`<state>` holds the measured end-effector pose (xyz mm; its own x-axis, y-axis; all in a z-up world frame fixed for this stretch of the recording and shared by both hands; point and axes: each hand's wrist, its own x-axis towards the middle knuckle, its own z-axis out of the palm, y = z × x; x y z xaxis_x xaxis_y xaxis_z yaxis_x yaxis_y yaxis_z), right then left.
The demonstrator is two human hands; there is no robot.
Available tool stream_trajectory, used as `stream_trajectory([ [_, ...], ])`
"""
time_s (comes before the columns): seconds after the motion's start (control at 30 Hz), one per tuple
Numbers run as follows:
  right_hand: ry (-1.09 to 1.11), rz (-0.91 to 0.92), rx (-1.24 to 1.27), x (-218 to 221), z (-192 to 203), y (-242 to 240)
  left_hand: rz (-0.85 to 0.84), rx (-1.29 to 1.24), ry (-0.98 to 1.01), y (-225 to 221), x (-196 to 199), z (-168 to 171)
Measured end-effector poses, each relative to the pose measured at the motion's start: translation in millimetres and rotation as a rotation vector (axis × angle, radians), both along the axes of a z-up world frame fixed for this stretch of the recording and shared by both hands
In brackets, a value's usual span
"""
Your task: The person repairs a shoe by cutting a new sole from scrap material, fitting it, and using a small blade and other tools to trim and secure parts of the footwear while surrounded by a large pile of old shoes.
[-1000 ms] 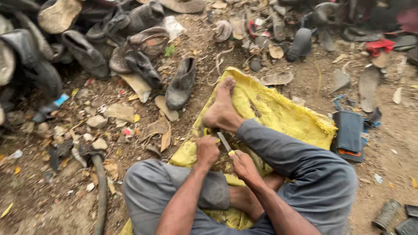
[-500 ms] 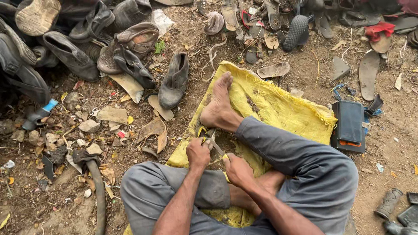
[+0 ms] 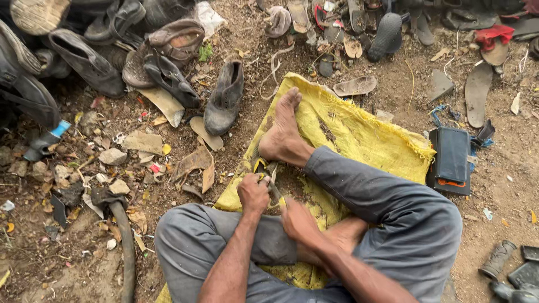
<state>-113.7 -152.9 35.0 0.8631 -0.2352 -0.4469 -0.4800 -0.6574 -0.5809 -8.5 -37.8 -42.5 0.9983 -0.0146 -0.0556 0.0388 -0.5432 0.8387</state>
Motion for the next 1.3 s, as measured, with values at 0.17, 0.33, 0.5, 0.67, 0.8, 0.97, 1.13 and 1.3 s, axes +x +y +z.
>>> stream_trajectory([
  [0.17, 0.005, -0.038, 0.046, -14, -25, -2, -0.035, -0.085, 0.080, 8, 0, 3],
  [0.33, -0.127, -0.055, 0.014, 36, -72, 19, -0.119, -0.127, -0.005, 15, -3, -2],
  [0.5, -0.086, -0.006, 0.060, -40, -73, 35, 0.061, -0.160, 0.217, 13, 10, 5],
  [0.67, -0.293, -0.116, 0.266, -15, -78, 33, 0.066, -0.316, 0.229, 16, 12, 9],
  [0.8, 0.134, -0.460, 0.666, 53, -77, 31, 0.007, -0.199, 0.190, 18, 8, -5],
  [0.97, -0.152, -0.171, 0.132, -17, -57, 70, 0.180, -0.750, 0.359, 23, 25, 0],
  [1.13, 0.010, -0.267, 0.358, 35, -76, 51, 0.228, -0.646, 0.325, 14, 26, 2],
  [1.3, -0.597, -0.147, 0.167, 7, -114, 81, 0.258, -0.706, 0.497, 35, 44, -14],
])
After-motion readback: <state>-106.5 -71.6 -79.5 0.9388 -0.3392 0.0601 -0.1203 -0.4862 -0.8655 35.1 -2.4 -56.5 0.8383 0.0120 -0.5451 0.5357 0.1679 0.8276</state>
